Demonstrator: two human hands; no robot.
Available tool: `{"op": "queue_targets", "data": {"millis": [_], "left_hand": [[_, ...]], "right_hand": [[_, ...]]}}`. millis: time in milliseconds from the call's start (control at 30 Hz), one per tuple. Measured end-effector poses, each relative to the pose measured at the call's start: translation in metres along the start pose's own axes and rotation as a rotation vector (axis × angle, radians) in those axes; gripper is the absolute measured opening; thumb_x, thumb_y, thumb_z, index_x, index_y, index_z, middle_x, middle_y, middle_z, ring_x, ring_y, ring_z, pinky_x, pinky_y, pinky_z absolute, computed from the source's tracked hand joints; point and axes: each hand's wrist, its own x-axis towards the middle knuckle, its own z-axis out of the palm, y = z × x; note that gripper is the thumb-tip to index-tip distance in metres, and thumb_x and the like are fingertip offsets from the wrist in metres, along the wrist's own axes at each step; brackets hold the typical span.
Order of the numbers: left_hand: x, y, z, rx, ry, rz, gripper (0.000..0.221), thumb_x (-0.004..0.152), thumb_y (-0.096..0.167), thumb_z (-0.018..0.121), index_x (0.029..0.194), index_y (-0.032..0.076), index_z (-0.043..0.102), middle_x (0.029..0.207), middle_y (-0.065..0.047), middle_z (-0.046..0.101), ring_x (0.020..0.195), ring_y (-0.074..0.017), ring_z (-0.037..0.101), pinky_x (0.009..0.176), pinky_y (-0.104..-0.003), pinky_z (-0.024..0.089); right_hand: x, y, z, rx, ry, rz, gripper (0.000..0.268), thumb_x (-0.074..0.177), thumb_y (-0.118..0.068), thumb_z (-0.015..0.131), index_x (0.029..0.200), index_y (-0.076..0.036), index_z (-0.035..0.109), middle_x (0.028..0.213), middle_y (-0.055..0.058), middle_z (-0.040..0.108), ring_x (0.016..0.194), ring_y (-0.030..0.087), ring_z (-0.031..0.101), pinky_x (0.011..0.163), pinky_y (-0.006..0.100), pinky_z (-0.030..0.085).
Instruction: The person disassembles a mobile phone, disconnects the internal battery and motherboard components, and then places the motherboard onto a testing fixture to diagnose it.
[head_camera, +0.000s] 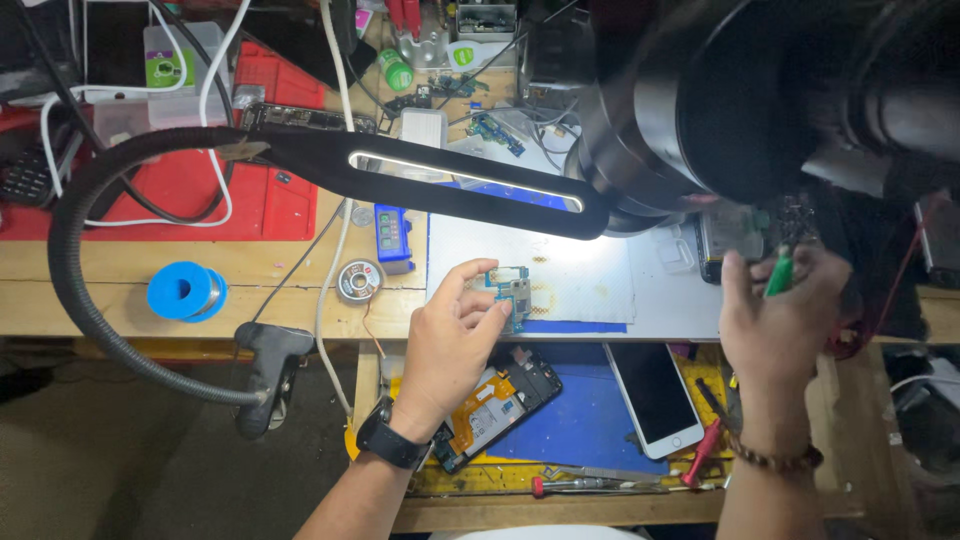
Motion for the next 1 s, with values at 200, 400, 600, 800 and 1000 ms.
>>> {"op": "queue_targets", "data": {"millis": [200, 400, 600, 800, 1000], "left_hand": [[0.001, -0.001, 0.001, -0.024, -0.002, -0.005, 0.046, 0.092, 0.009, 0.066, 0.136, 0.003, 0.056, 0.087, -0.008, 0.077, 0.083, -0.0108, 0.075, 0.069, -0.024, 0.06], [0.003, -0.001, -0.001, -0.02, -0.007, -0.02, 0.045, 0.092, 0.009, 0.067, 0.135, 0.002, 0.056, 0.087, -0.007, 0.077, 0.084, -0.0102, 0.075, 0.071, -0.024, 0.059], [0.005, -0.006, 0.0, -0.075, -0.008, -0.019, 0.047, 0.092, 0.008, 0.067, 0.137, 0.0, 0.055, 0.088, -0.007, 0.076, 0.084, -0.0094, 0.073, 0.071, -0.024, 0.059], [0.005, -0.01, 0.0, -0.052, 0.011, -0.024, 0.048, 0.092, 0.009, 0.066, 0.138, -0.001, 0.055, 0.088, -0.008, 0.076, 0.084, -0.0091, 0.073, 0.072, -0.023, 0.059], [0.006, -0.01, 0.001, -0.083, 0.013, -0.032, 0.048, 0.092, 0.009, 0.066, 0.138, -0.002, 0.055, 0.089, -0.008, 0.076, 0.084, -0.0096, 0.073, 0.071, -0.024, 0.059]], "right_hand": [[-0.056, -0.06, -0.016, 0.361, -0.536, -0.012, 0.026, 0.097, -0.008, 0.061, 0.116, 0.003, 0.048, 0.091, 0.012, 0.059, 0.08, 0.021, 0.06, 0.071, 0.033, 0.053], [-0.05, -0.122, -0.006, 0.102, -0.401, -0.509, 0.041, 0.079, -0.017, 0.082, 0.113, -0.001, 0.064, 0.106, 0.013, 0.068, 0.097, 0.029, 0.067, 0.086, 0.039, 0.051], [-0.041, -0.125, 0.001, -0.023, -0.401, -0.587, 0.043, 0.075, -0.018, 0.085, 0.113, -0.003, 0.072, 0.103, 0.009, 0.071, 0.089, 0.025, 0.067, 0.077, 0.04, 0.048], [-0.042, -0.124, 0.006, -0.046, -0.379, -0.602, 0.043, 0.074, -0.018, 0.085, 0.111, -0.001, 0.071, 0.103, 0.011, 0.07, 0.089, 0.027, 0.067, 0.076, 0.04, 0.048], [-0.046, -0.125, 0.009, -0.012, -0.379, -0.555, 0.043, 0.074, -0.017, 0.085, 0.111, -0.001, 0.071, 0.1, 0.01, 0.07, 0.088, 0.026, 0.067, 0.074, 0.039, 0.049]]}}
